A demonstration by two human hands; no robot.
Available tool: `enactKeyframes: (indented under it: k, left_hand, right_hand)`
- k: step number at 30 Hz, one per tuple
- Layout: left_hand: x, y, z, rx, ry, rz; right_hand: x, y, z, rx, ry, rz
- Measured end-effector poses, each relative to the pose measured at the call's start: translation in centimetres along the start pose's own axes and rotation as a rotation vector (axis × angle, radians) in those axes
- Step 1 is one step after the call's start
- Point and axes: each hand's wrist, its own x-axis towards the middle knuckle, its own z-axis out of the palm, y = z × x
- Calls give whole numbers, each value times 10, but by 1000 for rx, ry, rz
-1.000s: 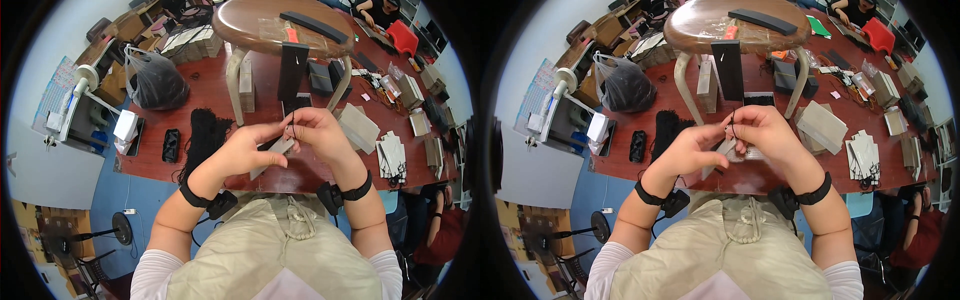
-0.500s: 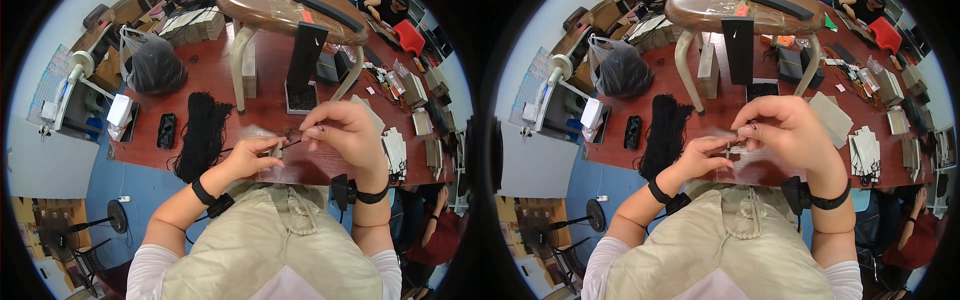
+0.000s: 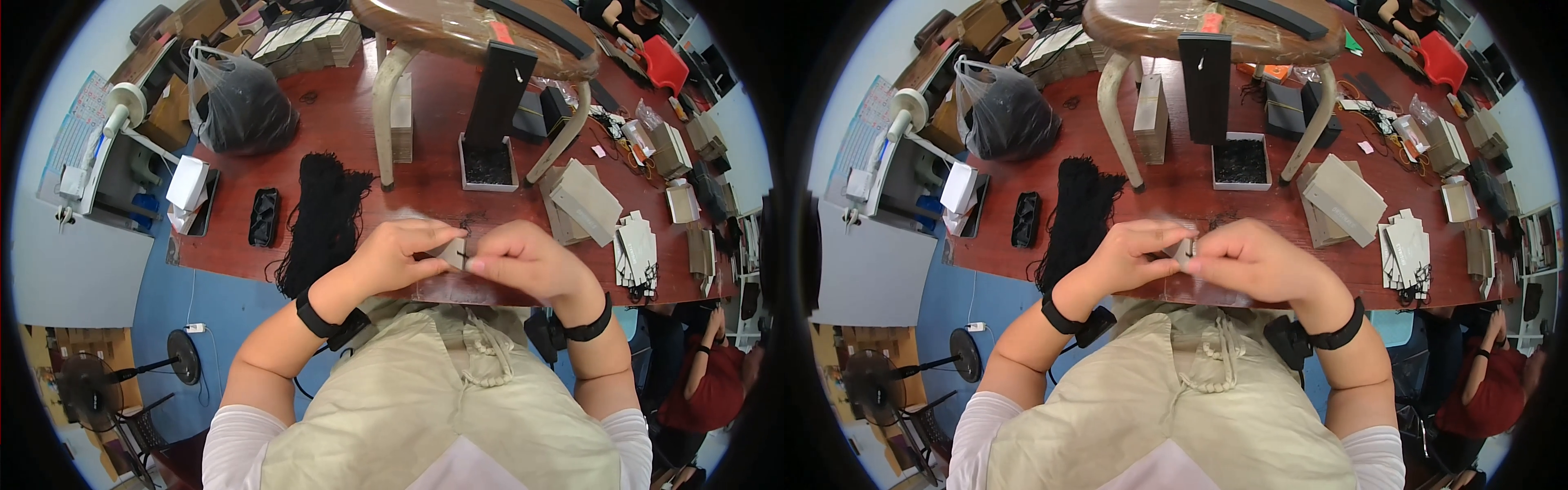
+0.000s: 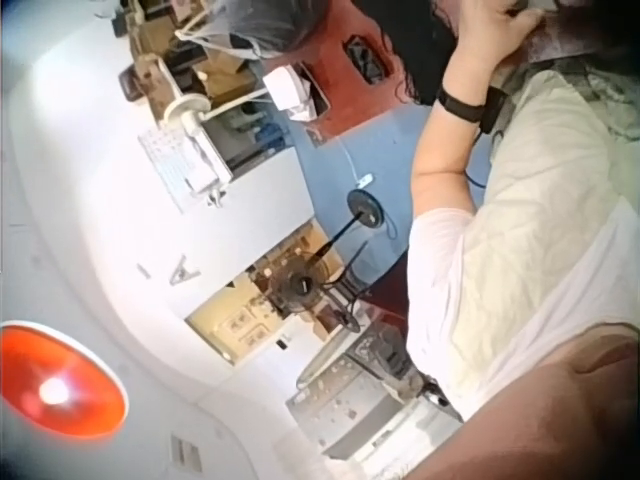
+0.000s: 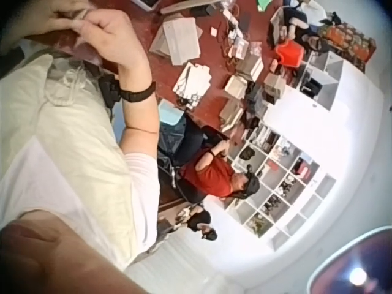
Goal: Threading black strings through paper tags and tying them at a production table.
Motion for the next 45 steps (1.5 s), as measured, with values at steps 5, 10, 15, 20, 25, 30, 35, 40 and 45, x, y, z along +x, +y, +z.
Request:
enactKeyframes:
  k: [5,10,15,20,25,30,35,40,45]
  left_hand:
    - [21,19,-17,372,-110,86]
    - [27,35,-4,508,-132,176]
    - [22,30,15,425,-223,155]
    - [16,10,-3,494,-122,206]
    - [-17,-35,-59,641,-54,-56]
    - [-38,-40,-52,429,-146,-107]
    - [-40,-39,-15,490,-270,-159]
    - [-35,-42,-2,535,-272,-148]
    - [-22,-39,-1,313,-111,-174]
  right_hand:
    - [-7,9,1,-136,63,-138]
    - [-14,44,7,-252,354,-35]
    - [-39,68,4,-120,357,-19]
    - [-115,70,-25,53,575,129]
    - [-242,108,-75,391,1107,-212]
    - [-270,131,-102,260,1430,-8]
    - [-242,130,-101,-1201,1756,586]
    - [-149,106,-60,-635,1401,-153]
    - [-27,79,6,-571,568,-186]
